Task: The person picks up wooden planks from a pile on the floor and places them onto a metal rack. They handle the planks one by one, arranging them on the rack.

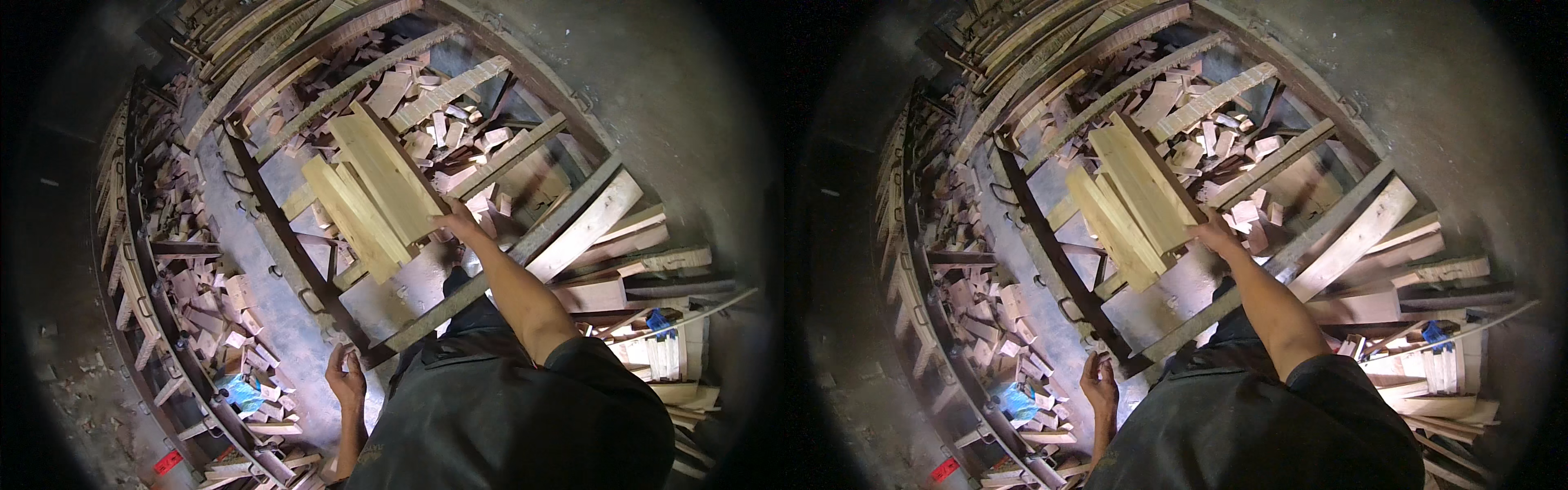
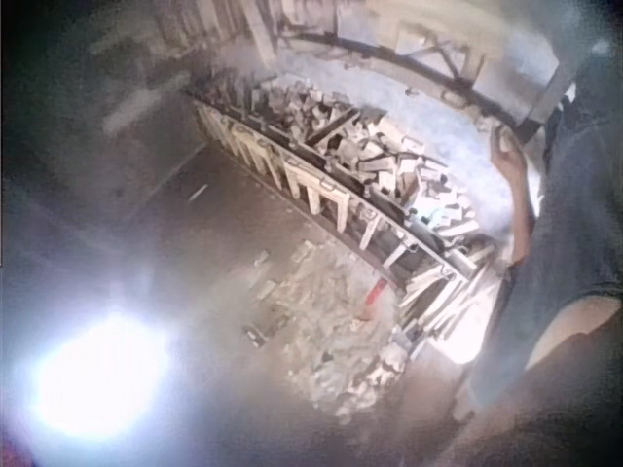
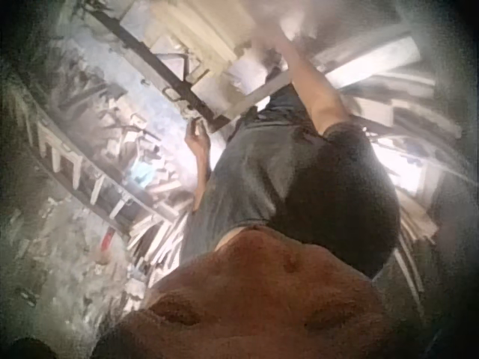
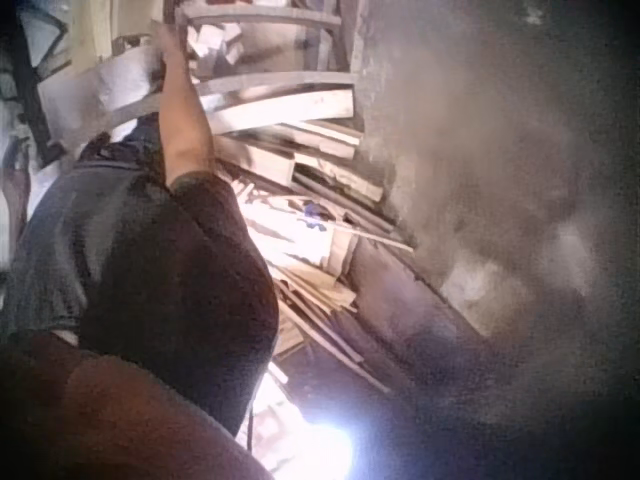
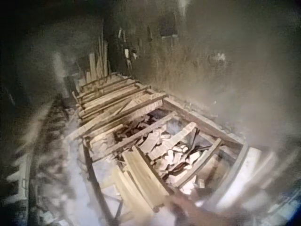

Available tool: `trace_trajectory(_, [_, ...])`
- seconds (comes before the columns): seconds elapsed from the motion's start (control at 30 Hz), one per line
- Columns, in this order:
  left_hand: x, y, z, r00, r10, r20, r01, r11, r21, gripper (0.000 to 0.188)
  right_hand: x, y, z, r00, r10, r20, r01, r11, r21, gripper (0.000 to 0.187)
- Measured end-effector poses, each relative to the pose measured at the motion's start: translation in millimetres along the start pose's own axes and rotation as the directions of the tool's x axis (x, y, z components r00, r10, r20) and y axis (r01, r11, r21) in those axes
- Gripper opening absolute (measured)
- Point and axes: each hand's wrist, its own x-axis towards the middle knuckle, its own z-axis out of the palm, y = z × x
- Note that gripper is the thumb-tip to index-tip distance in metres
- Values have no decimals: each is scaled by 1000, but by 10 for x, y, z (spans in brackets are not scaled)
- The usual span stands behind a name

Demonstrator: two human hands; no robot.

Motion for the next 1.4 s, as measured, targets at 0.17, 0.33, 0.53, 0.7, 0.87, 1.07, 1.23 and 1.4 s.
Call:
trace_trajectory(0.17, [123,498,564,993,-115,-6,114,991,-65,31,61,52,-484,948,242,208,-306,505,807,52])
trace_trajectory(0.33, [396,867,1109,980,-186,68,183,982,40,35,113,252,-1088,855,420,305,-512,584,630,43])
trace_trajectory(0.53, [1166,1226,1711,992,-34,122,23,995,93,47,229,487,-1180,843,422,334,-538,698,473,42])
trace_trajectory(0.7, [2022,1460,2267,992,-97,80,100,995,-26,67,250,502,-977,956,-94,-278,2,949,-315,47])
trace_trajectory(0.87, [2510,1643,2417,966,-244,86,255,954,-156,74,-38,-925,-471,955,-256,148,287,921,-263,68])
trace_trajectory(1.07, [2543,2031,2289,896,-356,266,441,787,-432,76,73,-1323,76,968,-143,207,226,854,-468,89])
trace_trajectory(1.23, [2374,2233,2489,863,-98,495,401,728,-556,67,413,-1078,-447,991,58,117,-14,938,-347,41])
trace_trajectory(1.4, [2181,2099,2436,863,-140,486,376,821,-431,54,478,-1035,-1064,965,87,247,-168,929,329,57])
